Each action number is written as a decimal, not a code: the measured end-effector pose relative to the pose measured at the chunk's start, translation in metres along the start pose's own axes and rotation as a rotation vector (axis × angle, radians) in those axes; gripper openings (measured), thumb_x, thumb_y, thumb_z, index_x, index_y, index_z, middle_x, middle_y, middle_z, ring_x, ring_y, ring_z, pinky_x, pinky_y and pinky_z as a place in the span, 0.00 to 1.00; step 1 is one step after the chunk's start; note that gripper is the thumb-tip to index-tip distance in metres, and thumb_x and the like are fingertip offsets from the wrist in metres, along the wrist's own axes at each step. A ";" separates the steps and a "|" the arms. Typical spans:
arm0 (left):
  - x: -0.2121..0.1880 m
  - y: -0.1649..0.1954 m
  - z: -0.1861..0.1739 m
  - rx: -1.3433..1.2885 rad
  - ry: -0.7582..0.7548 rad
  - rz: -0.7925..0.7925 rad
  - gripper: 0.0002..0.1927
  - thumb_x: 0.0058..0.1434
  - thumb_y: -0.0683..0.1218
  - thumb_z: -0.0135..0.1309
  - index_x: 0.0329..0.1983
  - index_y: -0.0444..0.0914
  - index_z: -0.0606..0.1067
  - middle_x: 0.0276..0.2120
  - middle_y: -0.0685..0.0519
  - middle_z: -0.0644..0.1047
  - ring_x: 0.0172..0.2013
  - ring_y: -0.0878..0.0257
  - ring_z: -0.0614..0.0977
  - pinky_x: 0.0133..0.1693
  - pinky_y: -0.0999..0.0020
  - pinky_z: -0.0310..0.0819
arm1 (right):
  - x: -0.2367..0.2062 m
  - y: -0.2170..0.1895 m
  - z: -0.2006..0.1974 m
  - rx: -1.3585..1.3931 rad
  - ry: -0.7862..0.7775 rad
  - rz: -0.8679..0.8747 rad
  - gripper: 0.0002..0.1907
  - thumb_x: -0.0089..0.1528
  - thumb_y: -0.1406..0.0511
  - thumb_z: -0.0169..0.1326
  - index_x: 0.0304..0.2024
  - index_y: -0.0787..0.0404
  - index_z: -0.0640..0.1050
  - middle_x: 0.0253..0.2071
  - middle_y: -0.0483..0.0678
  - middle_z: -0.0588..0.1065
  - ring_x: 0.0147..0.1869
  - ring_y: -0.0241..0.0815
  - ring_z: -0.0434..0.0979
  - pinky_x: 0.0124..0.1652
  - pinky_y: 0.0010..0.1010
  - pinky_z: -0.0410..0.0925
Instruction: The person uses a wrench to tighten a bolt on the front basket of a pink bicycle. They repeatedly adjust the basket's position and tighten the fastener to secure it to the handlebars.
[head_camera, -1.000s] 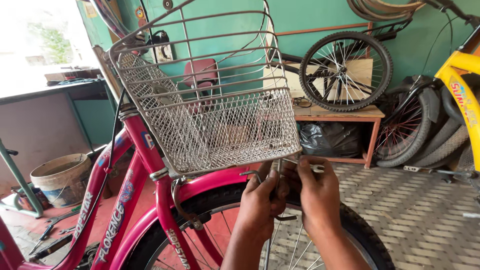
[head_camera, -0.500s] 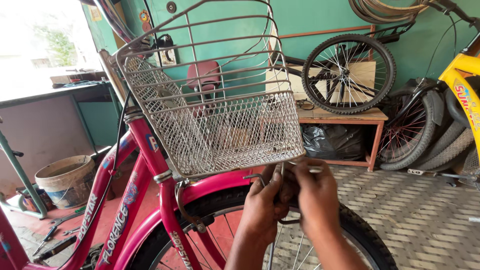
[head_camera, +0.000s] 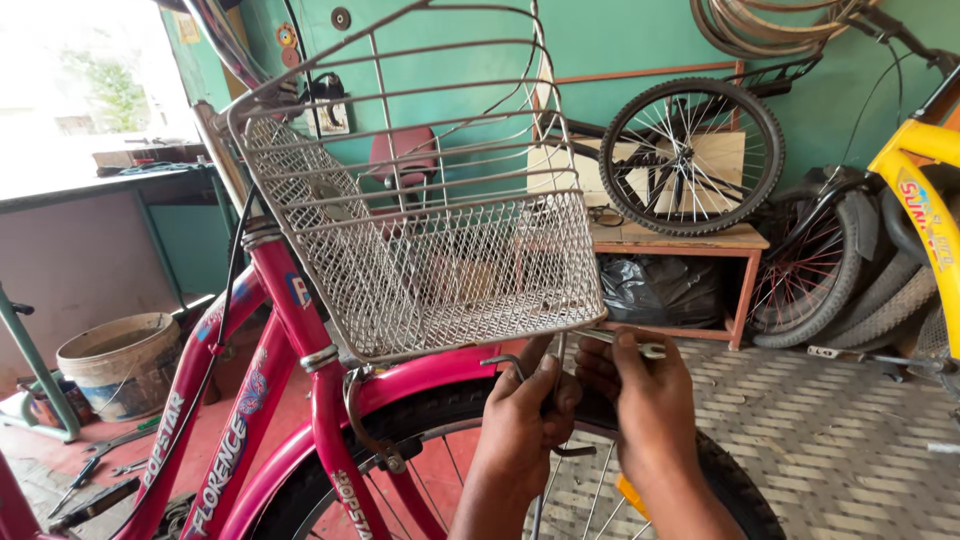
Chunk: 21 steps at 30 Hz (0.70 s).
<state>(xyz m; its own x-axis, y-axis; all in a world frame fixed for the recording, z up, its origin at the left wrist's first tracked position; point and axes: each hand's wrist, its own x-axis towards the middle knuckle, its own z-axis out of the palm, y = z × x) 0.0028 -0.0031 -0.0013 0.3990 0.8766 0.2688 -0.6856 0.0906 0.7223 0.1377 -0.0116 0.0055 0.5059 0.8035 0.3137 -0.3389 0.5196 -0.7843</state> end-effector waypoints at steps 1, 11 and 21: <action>0.000 0.000 0.000 -0.007 -0.008 0.006 0.23 0.69 0.45 0.46 0.68 0.42 0.68 0.23 0.54 0.70 0.16 0.72 0.61 0.18 0.79 0.51 | -0.006 -0.001 0.003 -0.043 -0.021 -0.057 0.10 0.67 0.64 0.51 0.47 0.65 0.71 0.37 0.54 0.80 0.39 0.44 0.83 0.42 0.37 0.77; -0.004 0.004 0.005 -0.021 -0.055 0.043 0.20 0.70 0.45 0.45 0.65 0.38 0.68 0.22 0.56 0.69 0.16 0.73 0.62 0.17 0.78 0.51 | -0.032 0.000 0.021 -0.253 -0.250 -0.356 0.07 0.67 0.66 0.52 0.44 0.64 0.71 0.24 0.44 0.73 0.23 0.29 0.69 0.22 0.23 0.64; -0.004 0.006 0.006 0.019 -0.068 0.040 0.25 0.68 0.45 0.45 0.70 0.43 0.67 0.23 0.56 0.69 0.18 0.74 0.61 0.18 0.81 0.51 | -0.017 -0.004 0.007 -0.305 -0.114 -0.247 0.11 0.70 0.62 0.47 0.46 0.63 0.75 0.34 0.43 0.75 0.32 0.32 0.69 0.33 0.30 0.65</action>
<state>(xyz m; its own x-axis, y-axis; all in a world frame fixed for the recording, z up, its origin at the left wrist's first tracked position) 0.0006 -0.0087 0.0055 0.4123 0.8452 0.3401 -0.6903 0.0461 0.7221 0.1249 -0.0248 0.0069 0.4453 0.7012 0.5567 0.0412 0.6051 -0.7951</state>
